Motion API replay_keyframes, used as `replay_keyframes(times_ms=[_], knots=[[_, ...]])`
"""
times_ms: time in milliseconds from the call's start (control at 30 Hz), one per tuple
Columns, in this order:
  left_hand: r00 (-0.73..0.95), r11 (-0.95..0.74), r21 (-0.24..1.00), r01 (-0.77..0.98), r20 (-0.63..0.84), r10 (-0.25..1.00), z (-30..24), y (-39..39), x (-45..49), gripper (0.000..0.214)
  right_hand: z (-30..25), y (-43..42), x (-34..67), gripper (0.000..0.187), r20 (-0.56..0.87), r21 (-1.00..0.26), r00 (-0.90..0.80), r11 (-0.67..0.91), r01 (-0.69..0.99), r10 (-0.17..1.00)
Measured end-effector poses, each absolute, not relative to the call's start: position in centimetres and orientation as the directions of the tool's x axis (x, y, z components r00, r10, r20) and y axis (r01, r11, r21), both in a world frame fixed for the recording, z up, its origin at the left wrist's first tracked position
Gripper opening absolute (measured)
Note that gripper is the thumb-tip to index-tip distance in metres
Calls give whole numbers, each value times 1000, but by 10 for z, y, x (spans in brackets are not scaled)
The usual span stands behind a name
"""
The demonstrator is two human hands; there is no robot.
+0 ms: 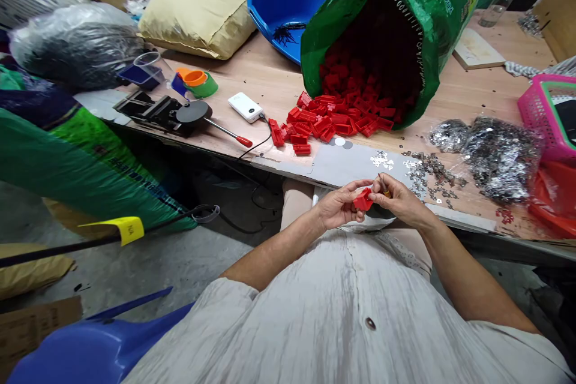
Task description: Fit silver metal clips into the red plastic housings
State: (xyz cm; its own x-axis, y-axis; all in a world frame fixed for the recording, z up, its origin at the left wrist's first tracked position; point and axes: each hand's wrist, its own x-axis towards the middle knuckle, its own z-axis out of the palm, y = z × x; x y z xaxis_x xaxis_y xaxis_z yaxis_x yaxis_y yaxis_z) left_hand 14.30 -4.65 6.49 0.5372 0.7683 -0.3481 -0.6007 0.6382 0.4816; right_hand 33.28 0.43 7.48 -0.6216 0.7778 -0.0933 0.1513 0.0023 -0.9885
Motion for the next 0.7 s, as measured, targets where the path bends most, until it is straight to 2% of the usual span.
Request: replay_keyframes(times_ms=[67,133,200,267,300,367,433,567,700], knots=[[517,620,552,-558,-353,780,64,-46,143,55,72,4,333,31,-85,-990,-601,-2,138,794],[433,542,693,-475,-352,830,63,-45,144,48,70,3,333,31,-65,-989,-551,18,144,832],[279,353,875,-332,-266,923,62,-45,143,47,68,2,335,30,-42,-986,-493,45,162,869],[142,53,994,-100,-38,989,61,-46,144,48,64,1,336,28,-24,-982,-451,64,179,892],[115,-106,994,34,102,988,60,-47,144,47,61,0,337,27,-18,-980,-440,70,184,898],[121,-352,899,260,331,936,56,-49,146,44,56,-2,338,25,-12,-978,-428,79,195,904],[132,-462,795,394,448,884,52,-51,148,38,52,-4,338,25,-18,-974,-427,80,212,904],[130,-489,733,472,490,862,46,-56,151,23,48,-9,334,30,-49,-984,-440,31,173,897],[112,-415,784,461,413,904,47,-61,153,23,48,-13,332,39,-163,-986,-473,-130,102,866]])
